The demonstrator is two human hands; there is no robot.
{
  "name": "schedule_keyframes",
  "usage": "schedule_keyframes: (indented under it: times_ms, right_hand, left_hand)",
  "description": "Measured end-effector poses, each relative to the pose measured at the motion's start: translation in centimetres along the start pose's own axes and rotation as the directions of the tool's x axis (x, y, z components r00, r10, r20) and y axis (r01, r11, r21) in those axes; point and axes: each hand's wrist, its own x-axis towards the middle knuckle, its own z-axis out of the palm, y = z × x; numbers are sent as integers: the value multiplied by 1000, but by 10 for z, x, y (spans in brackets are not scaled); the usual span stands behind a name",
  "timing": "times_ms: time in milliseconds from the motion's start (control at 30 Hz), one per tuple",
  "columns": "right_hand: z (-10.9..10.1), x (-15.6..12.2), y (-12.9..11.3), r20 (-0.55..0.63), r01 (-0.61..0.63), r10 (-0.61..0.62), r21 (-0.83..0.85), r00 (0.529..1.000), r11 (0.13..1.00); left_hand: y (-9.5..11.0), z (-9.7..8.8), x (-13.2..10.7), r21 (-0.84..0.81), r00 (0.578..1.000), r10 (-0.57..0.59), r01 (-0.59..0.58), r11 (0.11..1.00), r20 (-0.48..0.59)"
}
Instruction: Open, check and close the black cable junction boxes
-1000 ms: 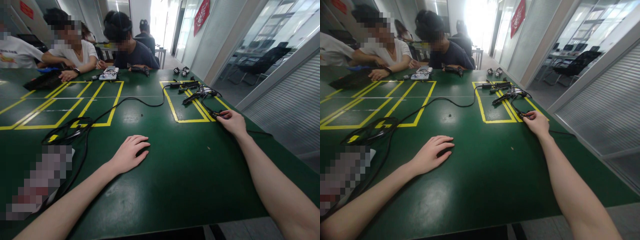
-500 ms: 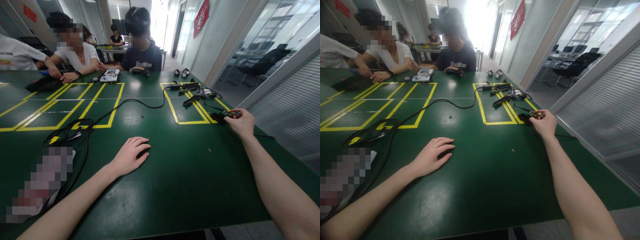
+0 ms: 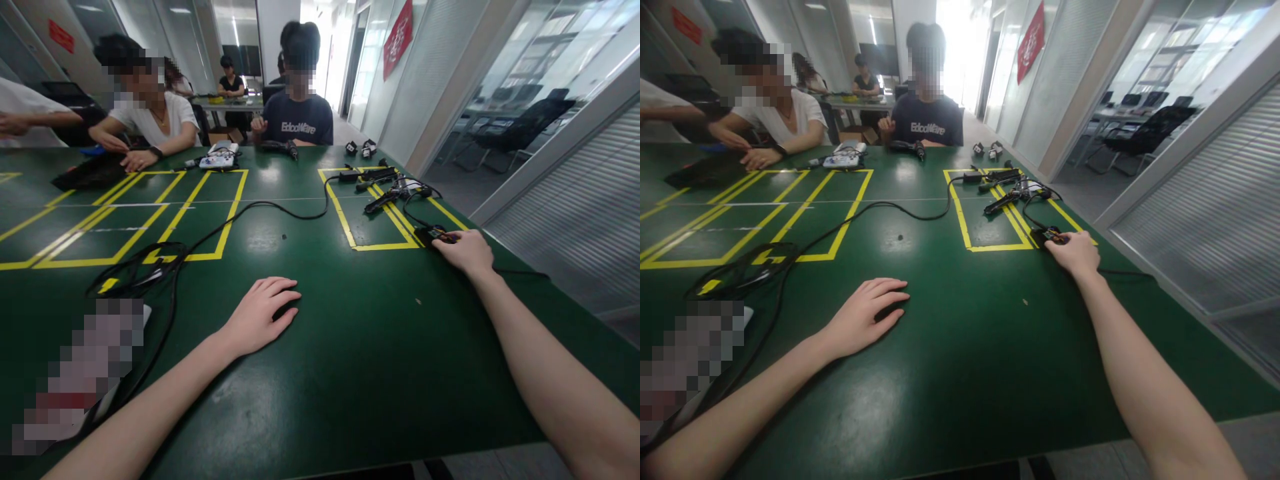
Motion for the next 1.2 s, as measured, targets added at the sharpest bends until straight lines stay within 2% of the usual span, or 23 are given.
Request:
schedule_keyframes:
  times_ms: [133, 267, 367, 467, 500, 567, 600, 633, 667, 700, 733, 767, 800, 833, 933, 1000, 1033, 1100, 1200]
  right_hand:
    - [-2, -4, -19, 115, -19, 30, -94, 993, 995]
    - [-4, -25, -44, 239, 152, -107, -178, 965, 972]
    - [-4, -56, -71, 319, 315, -255, -150, 913, 937]
    - [-7, -100, -101, 384, 468, -414, -57, 825, 882]
    - [-8, -117, -110, 412, 518, -473, 2, 779, 855]
    - [-12, -152, -124, 452, 630, -621, 154, 640, 761]
    - [-14, -168, -129, 455, 687, -714, 261, 532, 678]
    - [-15, -183, -131, 447, 732, -807, 383, 386, 563]
    - [-15, -195, -133, 423, 752, -872, 483, 247, 448]
    - [-15, -205, -134, 387, 757, -911, 550, 143, 353]
    - [-15, -211, -134, 354, 755, -933, 594, 65, 278]
    - [-13, -214, -134, 329, 753, -944, 612, 35, 241]
    - [-11, -214, -134, 312, 755, -949, 610, 50, 241]
    - [-9, -212, -134, 302, 757, -948, 596, 98, 268]
    - [0, -196, -135, 263, 728, -905, 538, 334, 425]
    - [6, -186, -135, 217, 696, -866, 522, 451, 493]
    - [9, -182, -134, 194, 687, -854, 521, 483, 507]
    - [13, -177, -133, 159, 676, -847, 535, 508, 506]
    - [16, -175, -130, 100, 664, -871, 606, 481, 437]
  left_hand:
    - [0, 0, -1, 5, 1000, -6, 6, 1000, 9]
    - [0, 1, -1, 9, 1000, -7, 7, 1000, 7]
    - [-1, 1, -2, 14, 1000, -8, 8, 1000, 9]
    - [-1, 1, -2, 11, 1000, -3, 3, 1000, 19]
    - [0, 1, -2, 9, 1000, -2, 2, 1000, 15]
    - [1, -1, -2, -4, 1000, -2, 2, 1000, -29]
    - [3, -2, -2, -17, 997, 5, -7, 1000, -71]
    - [5, -3, -3, -41, 991, 12, -18, 999, -131]
    - [7, -4, -3, -81, 982, 53, -69, 994, -180]
    - [10, -6, -4, -127, 968, 120, -151, 980, -221]
    - [13, -7, -4, -160, 947, 183, -231, 960, -265]
    - [16, -8, -5, -174, 932, 233, -287, 942, -277]
    - [19, -8, -5, -176, 935, 263, -308, 935, -239]
    - [22, -8, -5, -165, 939, 275, -310, 936, -205]
    - [26, -6, -4, -92, 970, 214, -225, 970, -116]
    - [25, -3, -3, -26, 986, 142, -145, 989, -88]
    - [24, -2, -3, -5, 993, 94, -95, 996, -75]
    - [20, 0, -2, 9, 998, 26, -26, 1000, -56]
    - [15, 3, -1, -13, 997, -43, 42, 999, -56]
